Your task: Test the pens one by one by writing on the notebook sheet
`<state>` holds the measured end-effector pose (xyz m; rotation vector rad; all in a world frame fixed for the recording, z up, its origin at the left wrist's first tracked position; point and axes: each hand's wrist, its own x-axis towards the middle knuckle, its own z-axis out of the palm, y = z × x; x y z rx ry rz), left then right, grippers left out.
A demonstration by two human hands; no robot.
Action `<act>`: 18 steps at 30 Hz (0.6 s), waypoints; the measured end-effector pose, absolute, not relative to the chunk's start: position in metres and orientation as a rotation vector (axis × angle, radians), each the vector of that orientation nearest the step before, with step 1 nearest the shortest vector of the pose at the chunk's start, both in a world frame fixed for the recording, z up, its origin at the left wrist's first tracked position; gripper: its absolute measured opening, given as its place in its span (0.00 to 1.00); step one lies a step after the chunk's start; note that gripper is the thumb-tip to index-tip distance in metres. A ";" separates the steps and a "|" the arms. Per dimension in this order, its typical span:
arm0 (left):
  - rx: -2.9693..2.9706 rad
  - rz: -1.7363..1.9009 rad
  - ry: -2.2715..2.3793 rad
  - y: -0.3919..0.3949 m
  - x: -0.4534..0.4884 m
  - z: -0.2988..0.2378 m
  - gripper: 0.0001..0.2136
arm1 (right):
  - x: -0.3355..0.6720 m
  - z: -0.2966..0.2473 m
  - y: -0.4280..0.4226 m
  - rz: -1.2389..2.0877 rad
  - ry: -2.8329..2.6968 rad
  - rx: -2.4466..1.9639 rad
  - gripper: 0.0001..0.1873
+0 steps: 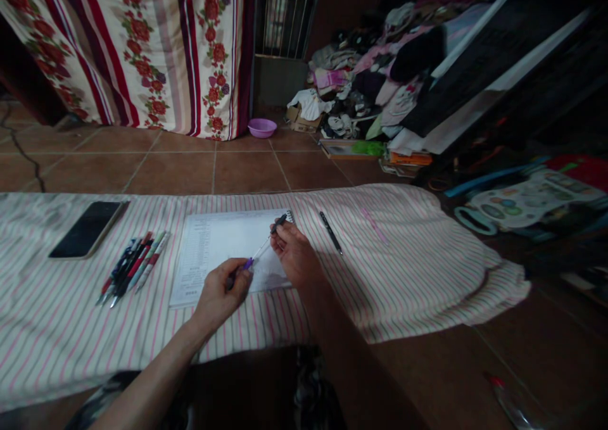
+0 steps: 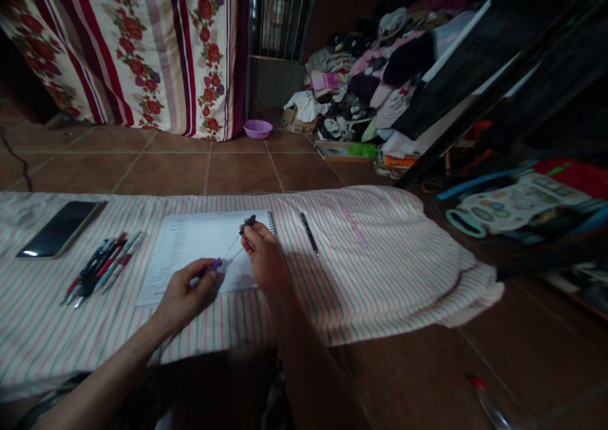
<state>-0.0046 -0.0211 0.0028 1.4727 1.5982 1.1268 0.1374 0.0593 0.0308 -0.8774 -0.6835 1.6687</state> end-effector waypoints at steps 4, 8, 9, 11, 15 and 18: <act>1.483 1.156 1.590 -0.020 -0.006 0.001 0.12 | 0.137 0.032 0.058 1.657 -0.731 -0.915 0.11; 1.498 1.154 1.596 -0.020 -0.006 0.001 0.12 | 0.136 0.032 0.057 1.673 -0.725 -0.905 0.11; 1.501 1.152 1.598 -0.020 -0.006 0.001 0.12 | 0.137 0.032 0.057 1.673 -0.720 -0.903 0.11; 1.501 1.147 1.605 -0.020 -0.006 0.001 0.12 | 0.137 0.032 0.057 1.671 -0.722 -0.909 0.11; 1.491 1.149 1.602 -0.021 -0.005 0.002 0.12 | 0.136 0.032 0.056 1.666 -0.755 -0.924 0.11; 1.467 1.148 1.604 -0.021 -0.004 0.004 0.12 | 0.136 0.031 0.056 1.668 -0.757 -0.919 0.12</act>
